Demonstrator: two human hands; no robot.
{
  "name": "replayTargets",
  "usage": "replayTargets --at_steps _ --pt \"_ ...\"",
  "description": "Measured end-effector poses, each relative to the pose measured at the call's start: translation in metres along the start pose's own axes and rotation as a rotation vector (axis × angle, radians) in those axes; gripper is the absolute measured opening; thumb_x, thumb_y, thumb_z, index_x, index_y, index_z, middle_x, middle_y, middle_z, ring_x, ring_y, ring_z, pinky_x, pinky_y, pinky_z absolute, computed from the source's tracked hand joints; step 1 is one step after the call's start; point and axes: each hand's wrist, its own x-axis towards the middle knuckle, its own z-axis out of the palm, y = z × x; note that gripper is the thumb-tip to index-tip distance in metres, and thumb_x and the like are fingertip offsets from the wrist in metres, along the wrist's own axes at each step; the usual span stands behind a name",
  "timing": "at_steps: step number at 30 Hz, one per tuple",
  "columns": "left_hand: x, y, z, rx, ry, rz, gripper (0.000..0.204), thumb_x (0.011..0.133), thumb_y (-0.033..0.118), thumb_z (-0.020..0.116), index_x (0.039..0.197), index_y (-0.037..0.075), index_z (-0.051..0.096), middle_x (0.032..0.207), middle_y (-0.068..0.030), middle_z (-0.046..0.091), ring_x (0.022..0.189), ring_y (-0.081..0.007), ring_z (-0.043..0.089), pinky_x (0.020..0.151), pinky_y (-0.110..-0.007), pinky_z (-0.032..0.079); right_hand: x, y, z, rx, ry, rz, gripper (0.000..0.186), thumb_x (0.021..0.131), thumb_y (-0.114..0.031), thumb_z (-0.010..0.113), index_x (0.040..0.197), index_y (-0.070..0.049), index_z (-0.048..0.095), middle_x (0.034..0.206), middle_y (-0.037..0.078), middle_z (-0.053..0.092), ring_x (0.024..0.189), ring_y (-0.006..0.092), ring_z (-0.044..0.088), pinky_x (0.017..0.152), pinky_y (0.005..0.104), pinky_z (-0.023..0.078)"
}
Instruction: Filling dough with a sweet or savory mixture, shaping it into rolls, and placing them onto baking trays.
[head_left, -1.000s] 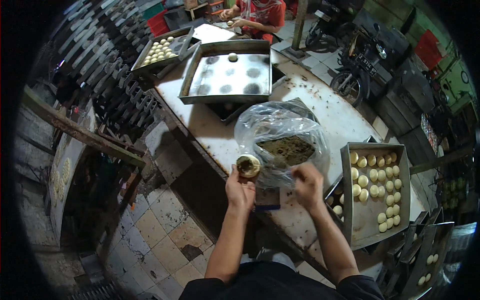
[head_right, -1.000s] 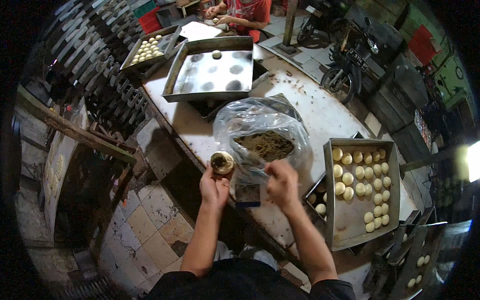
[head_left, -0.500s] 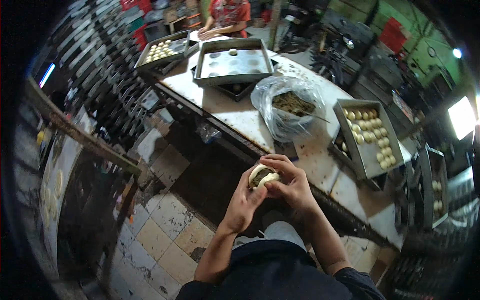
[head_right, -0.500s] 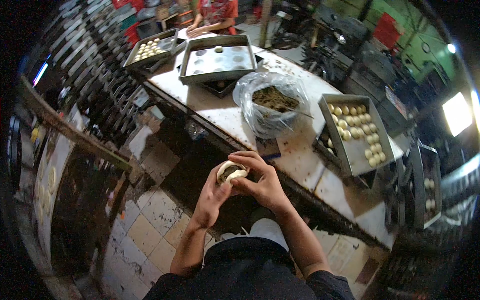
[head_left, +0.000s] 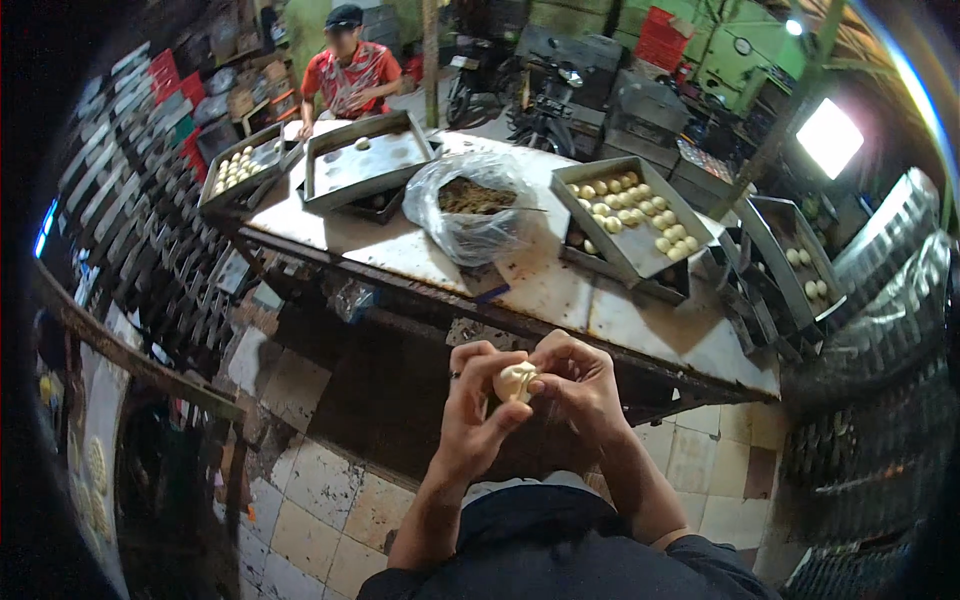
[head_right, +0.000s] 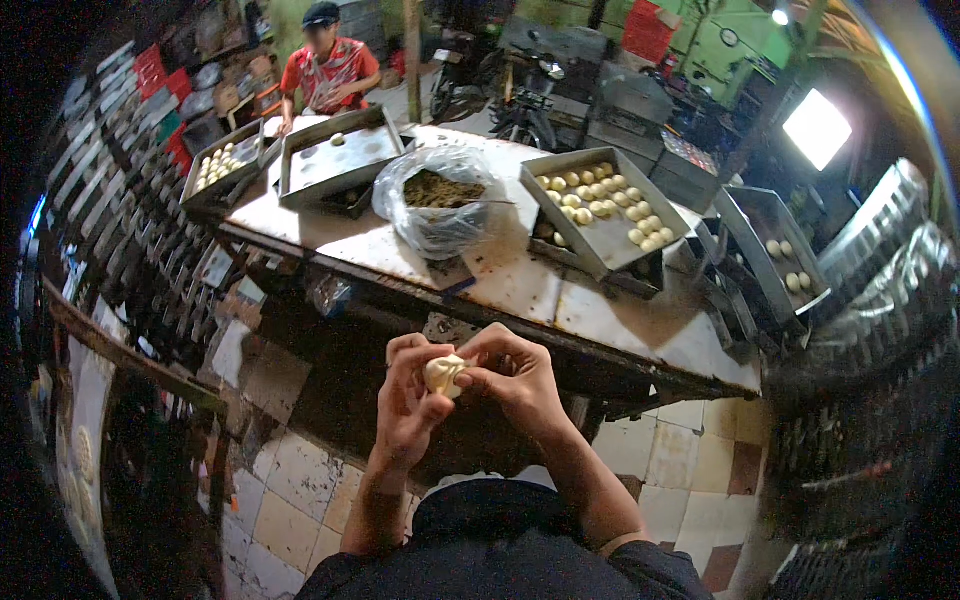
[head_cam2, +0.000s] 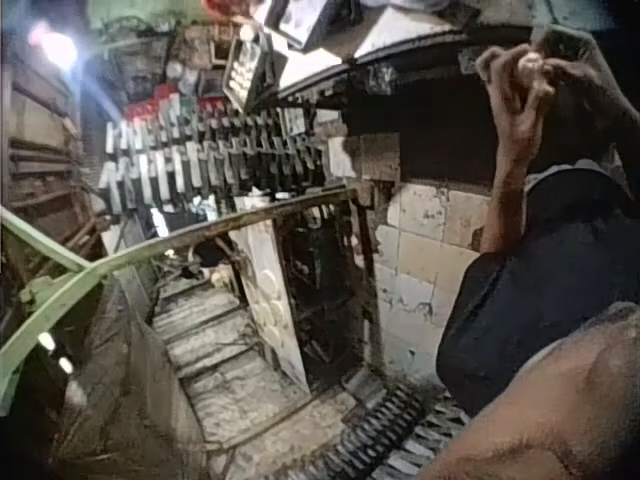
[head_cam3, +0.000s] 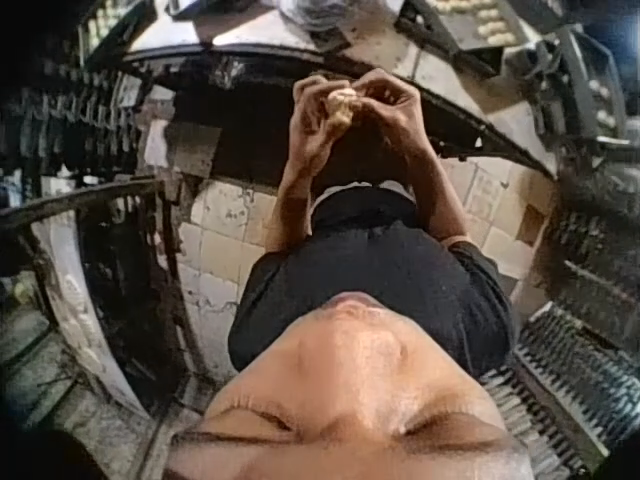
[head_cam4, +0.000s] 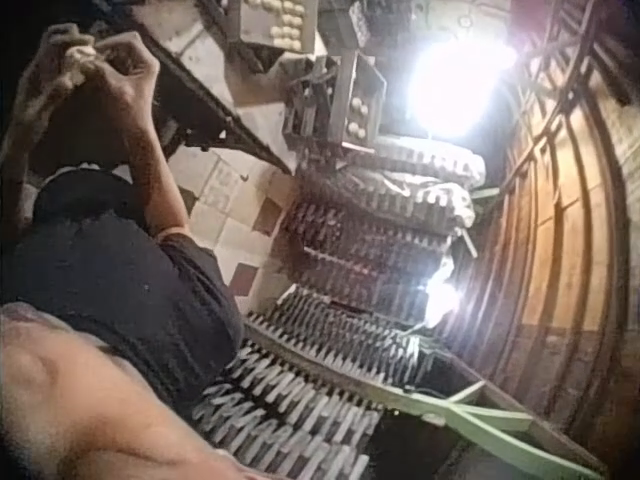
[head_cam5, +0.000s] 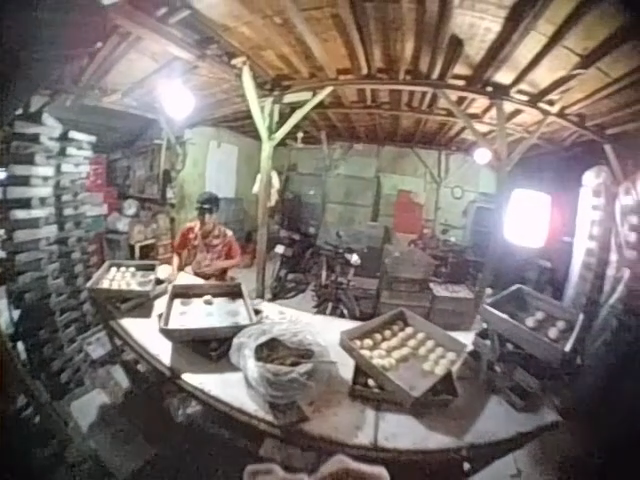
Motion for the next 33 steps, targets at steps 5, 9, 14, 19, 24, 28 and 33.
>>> replayTargets --at_steps 5,9,14,19,24,28,33 --pt "-0.003 -0.039 0.076 -0.253 -0.072 -0.124 0.026 0.103 0.021 0.064 0.118 0.001 0.07 0.124 -0.0132 0.067 0.112 -0.0192 0.065 0.097 -0.033 0.052 -0.052 -0.022 -0.056 -0.179 0.177 -0.148 0.011 0.087 0.004 0.076 0.097 0.0 0.076 0.104 0.007 0.067 0.092 0.012 0.066 0.081 0.0265 0.055" --pt "-0.007 -0.058 0.173 -0.196 -0.16 -0.314 0.025 0.106 0.014 0.055 0.119 -0.002 0.071 0.121 -0.0163 0.071 0.108 -0.0204 0.068 0.097 -0.033 0.052 -0.107 -0.037 -0.143 -0.34 0.205 -0.318 0.015 0.086 0.005 0.077 0.1 0.001 0.075 0.11 0.006 0.067 0.095 0.0118 0.066 0.083 0.0248 0.055" --pt "-0.034 -0.062 0.303 0.266 -0.424 0.048 0.026 0.105 0.009 0.056 0.127 -0.001 0.067 0.135 -0.0152 0.065 0.117 -0.0211 0.065 0.1 -0.034 0.052 -0.171 -0.052 -0.254 -0.184 0.485 -0.178 0.016 0.087 0.006 0.075 0.102 0.002 0.071 0.095 0.005 0.07 0.088 0.0109 0.064 0.08 0.0278 0.055" --pt "-0.039 -0.098 0.37 0.082 -0.387 -0.405 0.027 0.108 0.012 0.051 0.122 -0.002 0.068 0.114 -0.0121 0.073 0.093 -0.0085 0.063 0.081 -0.024 0.053 -0.214 -0.055 -0.303 -0.474 0.556 -0.319 0.019 0.084 0.004 0.077 0.103 0.004 0.073 0.099 0.011 0.072 0.092 0.0168 0.069 0.081 0.0314 0.056" --pt "-0.032 -0.104 0.397 0.366 -0.741 -0.53 0.038 0.111 0.028 0.042 0.11 -0.003 0.064 0.086 -0.0041 0.063 0.08 -0.0095 0.055 0.074 -0.025 0.047 -0.228 -0.043 -0.348 -0.115 0.588 -0.005 0.017 0.091 -0.001 0.073 0.107 0.002 0.076 0.101 0.009 0.07 0.092 0.0143 0.066 0.077 0.0297 0.054" --pt "-0.01 -0.119 0.407 0.158 -0.809 -0.702 0.04 0.112 0.031 0.038 0.111 -0.003 0.059 0.087 -0.0083 0.065 0.08 -0.0151 0.059 0.076 -0.029 0.048 -0.228 -0.043 -0.375 -0.07 0.505 -0.065 0.011 0.09 0.001 0.072 0.099 0.0 0.078 0.106 0.004 0.058 0.101 0.0125 0.054 0.088 0.0259 0.046" --pt "0.024 -0.143 0.427 0.287 -1.099 -0.537 0.042 0.111 0.033 0.037 0.109 -0.003 0.058 0.088 -0.0176 0.066 0.096 -0.0285 0.065 0.083 -0.041 0.05 -0.202 -0.015 -0.406 -0.131 0.506 -0.188 0.016 0.091 -0.009 0.075 0.106 -0.004 0.075 0.111 0.003 0.059 0.102 0.0126 0.055 0.086 0.0255 0.046"
